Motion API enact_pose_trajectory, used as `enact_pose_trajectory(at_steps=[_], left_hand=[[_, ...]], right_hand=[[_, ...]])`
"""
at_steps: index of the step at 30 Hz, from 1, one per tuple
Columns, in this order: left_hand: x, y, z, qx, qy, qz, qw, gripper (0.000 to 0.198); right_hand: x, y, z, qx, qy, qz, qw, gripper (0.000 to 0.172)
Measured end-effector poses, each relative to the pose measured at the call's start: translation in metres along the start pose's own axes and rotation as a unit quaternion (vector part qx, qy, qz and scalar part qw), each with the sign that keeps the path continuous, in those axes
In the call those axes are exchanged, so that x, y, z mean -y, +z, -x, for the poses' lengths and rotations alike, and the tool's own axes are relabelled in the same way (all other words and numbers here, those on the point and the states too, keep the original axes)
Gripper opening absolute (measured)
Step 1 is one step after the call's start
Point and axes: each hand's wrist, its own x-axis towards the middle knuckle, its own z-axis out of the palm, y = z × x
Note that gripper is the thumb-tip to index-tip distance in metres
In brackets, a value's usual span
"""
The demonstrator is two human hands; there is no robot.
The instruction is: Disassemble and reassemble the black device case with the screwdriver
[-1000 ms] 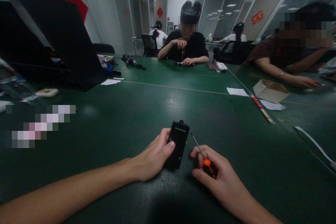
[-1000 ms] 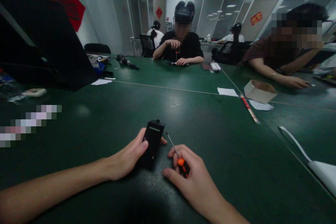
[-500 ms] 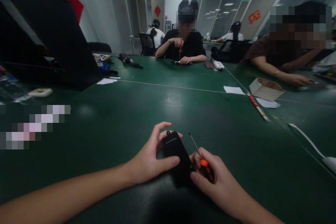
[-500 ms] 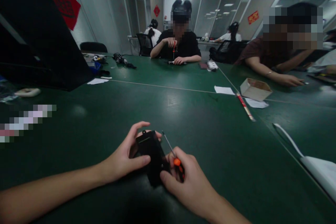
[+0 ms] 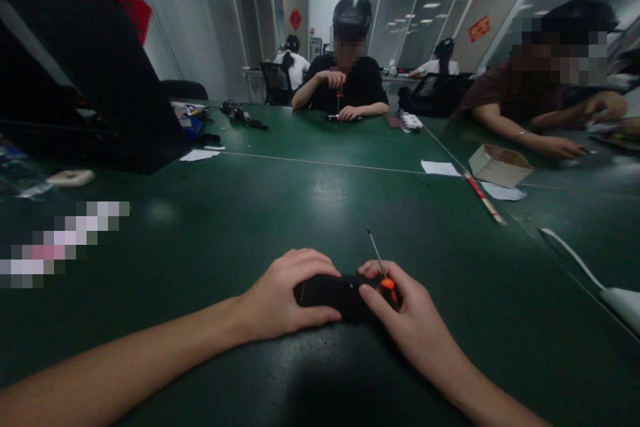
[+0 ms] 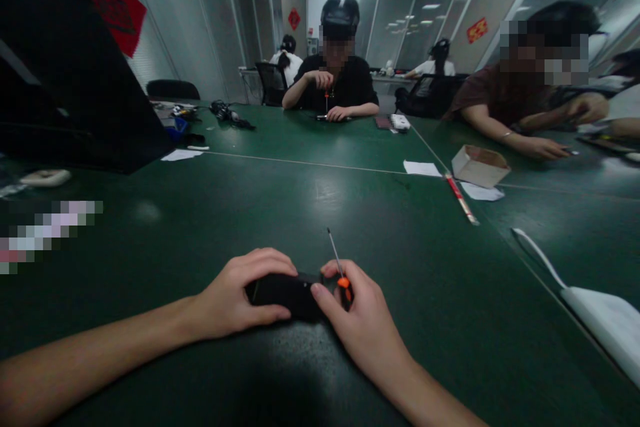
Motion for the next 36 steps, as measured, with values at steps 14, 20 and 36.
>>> enact_pose_trajectory(at_steps=[14,20,36], left_hand=[[0.006,-0.007,-0.002,-0.075,-0.03,-0.038,0.996,0.034],[0.008,-0.01,-0.003,-0.07,-0.041,-0.039,0.996,0.036],[0.008,-0.007,-0.006,-0.026,-0.094,-0.034,0.995,0.033]], right_hand=[[-0.014,-0.019,-0.009,-0.024,-0.113,0.256,0.96,0.041],[-0.02,-0.035,-0.024,-0.066,0.011,0.031,0.997,0.039],[-0.025,-0.044,-0.039,-0.199,0.113,-0.426,0.875,0.032]])
